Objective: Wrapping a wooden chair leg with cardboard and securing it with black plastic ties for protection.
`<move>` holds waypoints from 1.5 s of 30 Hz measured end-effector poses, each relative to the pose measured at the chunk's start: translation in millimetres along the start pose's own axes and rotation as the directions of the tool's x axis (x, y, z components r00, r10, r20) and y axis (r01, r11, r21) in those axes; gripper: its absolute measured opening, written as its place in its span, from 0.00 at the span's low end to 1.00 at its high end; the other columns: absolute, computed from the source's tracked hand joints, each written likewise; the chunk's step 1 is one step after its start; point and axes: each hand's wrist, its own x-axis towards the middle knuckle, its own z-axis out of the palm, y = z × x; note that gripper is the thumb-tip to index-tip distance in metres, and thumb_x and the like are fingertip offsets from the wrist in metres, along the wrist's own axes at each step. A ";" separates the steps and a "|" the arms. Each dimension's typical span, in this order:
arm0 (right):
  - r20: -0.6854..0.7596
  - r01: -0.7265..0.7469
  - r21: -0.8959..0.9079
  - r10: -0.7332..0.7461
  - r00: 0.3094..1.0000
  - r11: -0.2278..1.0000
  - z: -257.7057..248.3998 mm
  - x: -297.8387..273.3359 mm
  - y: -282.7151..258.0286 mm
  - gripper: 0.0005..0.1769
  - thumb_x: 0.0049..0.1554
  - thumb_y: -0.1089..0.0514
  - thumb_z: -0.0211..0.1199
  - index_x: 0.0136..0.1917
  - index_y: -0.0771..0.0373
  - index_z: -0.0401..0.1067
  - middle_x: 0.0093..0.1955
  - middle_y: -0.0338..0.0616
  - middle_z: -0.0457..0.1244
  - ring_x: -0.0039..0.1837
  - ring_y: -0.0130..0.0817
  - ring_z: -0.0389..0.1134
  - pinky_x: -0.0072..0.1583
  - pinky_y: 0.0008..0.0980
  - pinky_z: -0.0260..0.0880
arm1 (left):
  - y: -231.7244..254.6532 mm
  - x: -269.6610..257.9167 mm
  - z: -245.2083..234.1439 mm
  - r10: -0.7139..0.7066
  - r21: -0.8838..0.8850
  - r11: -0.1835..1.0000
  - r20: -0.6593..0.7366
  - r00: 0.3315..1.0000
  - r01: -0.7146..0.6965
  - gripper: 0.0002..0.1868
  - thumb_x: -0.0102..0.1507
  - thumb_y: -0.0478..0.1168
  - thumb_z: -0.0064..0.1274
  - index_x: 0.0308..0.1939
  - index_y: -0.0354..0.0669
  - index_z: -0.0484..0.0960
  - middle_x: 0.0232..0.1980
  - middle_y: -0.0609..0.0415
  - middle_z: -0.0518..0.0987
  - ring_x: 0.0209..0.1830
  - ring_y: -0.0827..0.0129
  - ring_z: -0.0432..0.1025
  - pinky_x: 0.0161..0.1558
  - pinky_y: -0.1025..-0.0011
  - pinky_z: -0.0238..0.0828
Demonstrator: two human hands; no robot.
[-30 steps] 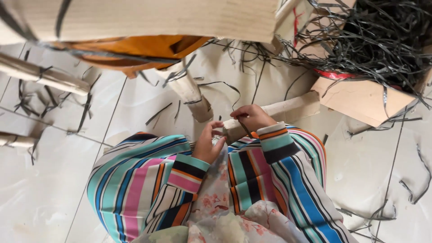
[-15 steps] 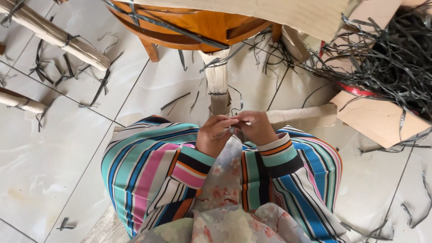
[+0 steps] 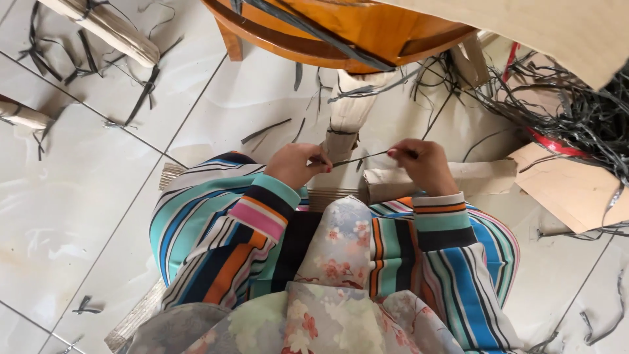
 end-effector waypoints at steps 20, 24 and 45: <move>-0.519 0.132 -0.007 -0.116 0.847 0.991 -13.0 49.6 32.5 0.04 0.64 0.61 0.70 0.52 0.53 0.84 0.33 0.47 0.64 0.39 0.23 0.61 0.46 0.29 0.68 | -13.3 28.2 -1.5 -0.361 0.192 0.925 0.188 0.913 0.326 0.22 0.68 0.54 0.49 0.64 0.54 0.73 0.64 0.51 0.74 0.65 0.52 0.72 0.62 0.50 0.71; -0.424 0.128 0.148 -0.054 0.904 0.981 -1.7 53.0 31.1 0.04 0.63 0.61 0.70 0.52 0.53 0.83 0.30 0.36 0.59 0.38 0.20 0.58 0.44 0.25 0.63 | -28.3 33.5 6.5 -0.375 0.164 0.921 0.130 0.918 0.353 0.25 0.68 0.53 0.49 0.67 0.52 0.68 0.65 0.49 0.71 0.65 0.48 0.71 0.61 0.47 0.71; -0.326 0.397 -0.097 -0.406 0.854 0.913 27.2 80.9 29.0 0.08 0.59 0.68 0.76 0.49 0.57 0.85 0.37 0.49 0.68 0.40 0.43 0.71 0.44 0.36 0.72 | -26.5 42.3 8.9 -0.281 -0.004 0.958 -0.199 0.939 0.285 0.35 0.68 0.37 0.53 0.76 0.39 0.56 0.75 0.34 0.54 0.69 0.31 0.65 0.61 0.41 0.73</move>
